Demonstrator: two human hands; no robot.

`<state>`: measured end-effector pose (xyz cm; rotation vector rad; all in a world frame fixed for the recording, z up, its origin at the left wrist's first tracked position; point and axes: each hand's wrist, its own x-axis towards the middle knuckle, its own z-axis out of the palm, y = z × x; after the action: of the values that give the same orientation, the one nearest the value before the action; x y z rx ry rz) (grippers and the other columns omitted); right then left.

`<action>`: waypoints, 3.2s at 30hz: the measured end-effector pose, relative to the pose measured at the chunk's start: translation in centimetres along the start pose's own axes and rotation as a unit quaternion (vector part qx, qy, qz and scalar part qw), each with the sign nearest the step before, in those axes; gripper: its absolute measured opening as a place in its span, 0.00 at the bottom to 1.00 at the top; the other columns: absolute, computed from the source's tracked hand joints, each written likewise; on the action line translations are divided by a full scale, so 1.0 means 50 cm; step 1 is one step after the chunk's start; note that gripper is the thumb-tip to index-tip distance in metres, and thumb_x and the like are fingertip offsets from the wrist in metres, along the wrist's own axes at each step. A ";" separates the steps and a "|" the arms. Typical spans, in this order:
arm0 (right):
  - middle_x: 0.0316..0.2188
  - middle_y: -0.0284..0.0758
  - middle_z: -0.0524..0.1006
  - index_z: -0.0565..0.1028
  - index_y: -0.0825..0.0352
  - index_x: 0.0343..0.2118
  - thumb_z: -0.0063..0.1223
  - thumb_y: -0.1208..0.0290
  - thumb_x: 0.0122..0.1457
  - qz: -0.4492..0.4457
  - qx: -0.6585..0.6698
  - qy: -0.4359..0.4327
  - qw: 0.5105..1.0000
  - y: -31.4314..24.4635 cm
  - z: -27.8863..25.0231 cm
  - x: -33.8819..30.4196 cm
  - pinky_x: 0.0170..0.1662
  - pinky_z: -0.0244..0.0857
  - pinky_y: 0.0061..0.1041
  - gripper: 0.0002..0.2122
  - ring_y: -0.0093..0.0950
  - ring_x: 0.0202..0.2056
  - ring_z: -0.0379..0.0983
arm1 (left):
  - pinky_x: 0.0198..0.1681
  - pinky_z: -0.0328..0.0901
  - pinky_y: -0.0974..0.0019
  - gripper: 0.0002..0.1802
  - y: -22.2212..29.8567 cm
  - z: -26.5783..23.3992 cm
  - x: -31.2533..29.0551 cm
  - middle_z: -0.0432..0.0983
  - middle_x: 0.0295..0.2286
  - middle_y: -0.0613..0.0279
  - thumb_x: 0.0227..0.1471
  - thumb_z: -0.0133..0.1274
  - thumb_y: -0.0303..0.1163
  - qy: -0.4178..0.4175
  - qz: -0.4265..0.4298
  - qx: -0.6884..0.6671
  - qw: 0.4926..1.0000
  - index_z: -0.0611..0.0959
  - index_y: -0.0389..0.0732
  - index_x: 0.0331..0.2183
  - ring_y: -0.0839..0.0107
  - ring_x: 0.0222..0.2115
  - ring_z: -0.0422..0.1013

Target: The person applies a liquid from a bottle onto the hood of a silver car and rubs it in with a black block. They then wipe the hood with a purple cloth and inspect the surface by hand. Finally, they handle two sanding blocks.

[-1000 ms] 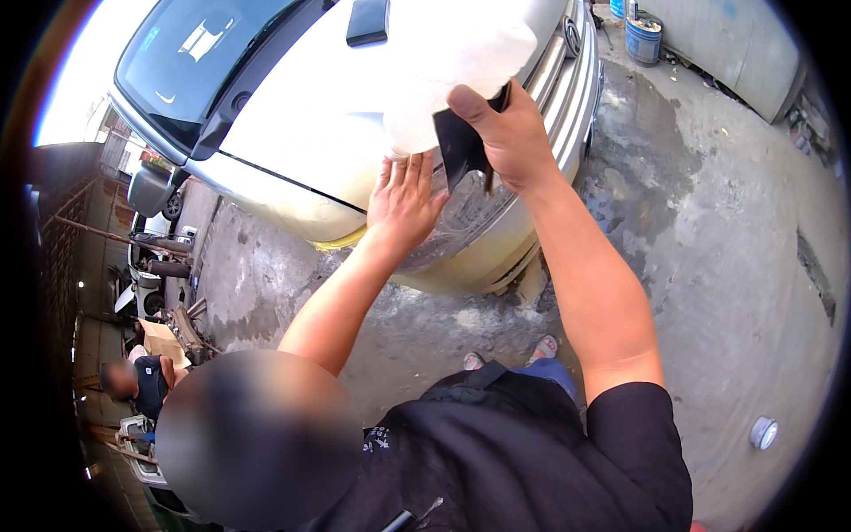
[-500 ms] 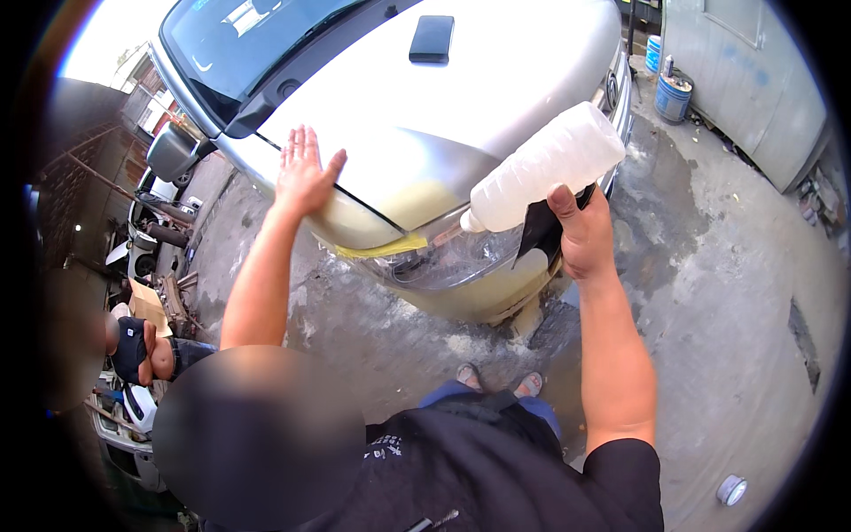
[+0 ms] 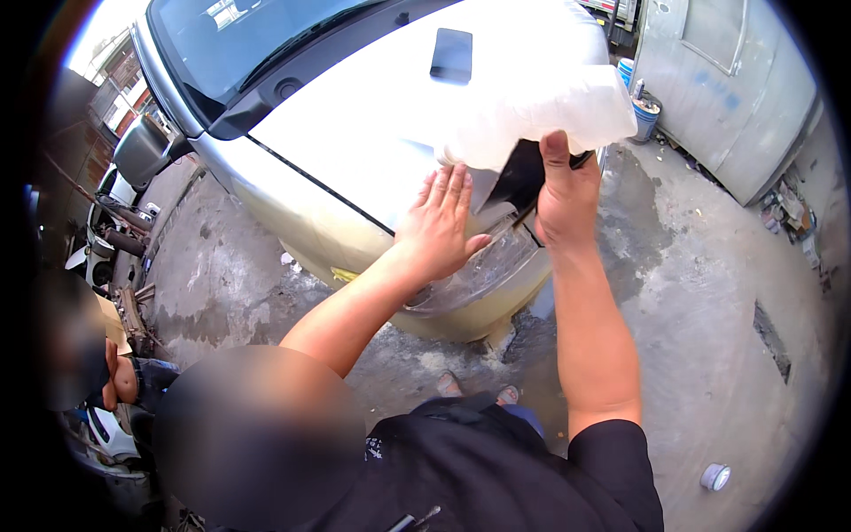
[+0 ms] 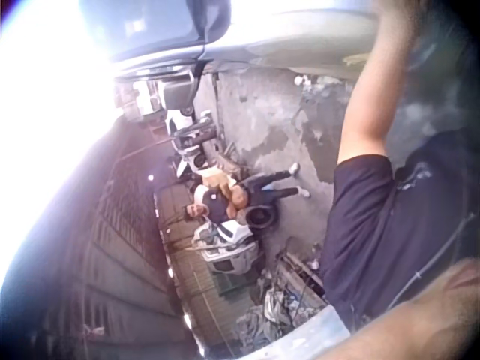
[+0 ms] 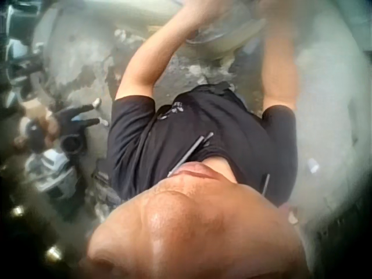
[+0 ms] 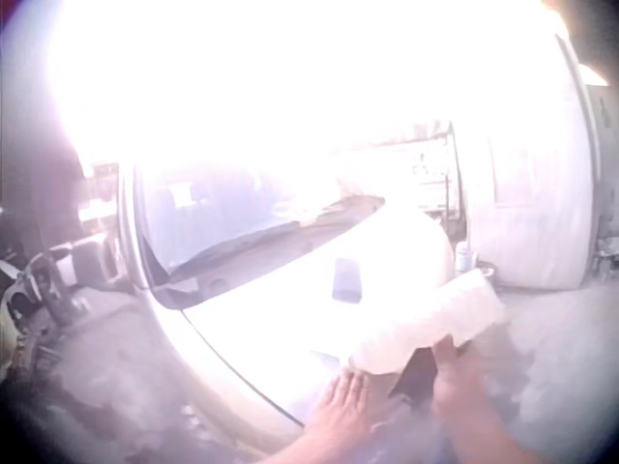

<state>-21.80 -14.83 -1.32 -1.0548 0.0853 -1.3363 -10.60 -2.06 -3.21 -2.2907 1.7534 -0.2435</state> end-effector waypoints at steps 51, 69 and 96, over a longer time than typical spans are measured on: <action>0.41 0.32 0.74 0.68 0.70 0.47 0.59 0.52 0.54 -0.109 0.030 0.032 0.993 -0.043 0.061 0.103 0.51 0.57 0.19 0.27 0.21 0.44 0.68 | 0.66 0.31 0.60 0.43 -0.375 -0.055 0.067 0.42 0.64 0.54 0.59 0.27 0.60 0.086 -0.286 0.020 0.954 0.50 0.35 0.62 0.65 0.65 0.36; 0.43 0.29 0.73 0.67 0.69 0.48 0.56 0.58 0.58 -0.097 -0.054 0.084 0.990 -0.099 -0.142 0.033 0.53 0.56 0.22 0.22 0.19 0.46 0.66 | 0.64 0.39 0.48 0.36 0.201 0.105 0.311 0.47 0.63 0.56 0.60 0.33 0.51 0.143 0.136 0.247 0.949 0.55 0.36 0.62 0.58 0.64 0.41; 0.44 0.29 0.73 0.68 0.68 0.49 0.56 0.57 0.58 -0.086 -0.027 0.063 0.994 -0.095 -0.113 0.042 0.53 0.56 0.21 0.23 0.19 0.45 0.65 | 0.65 0.38 0.53 0.37 0.129 0.030 0.219 0.47 0.63 0.61 0.60 0.32 0.55 0.059 0.065 0.110 0.990 0.55 0.42 0.62 0.62 0.64 0.44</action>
<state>-28.08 -19.11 -0.33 -1.0399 0.1278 -1.5649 -13.25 -14.09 -6.70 -2.0374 1.8221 -0.5303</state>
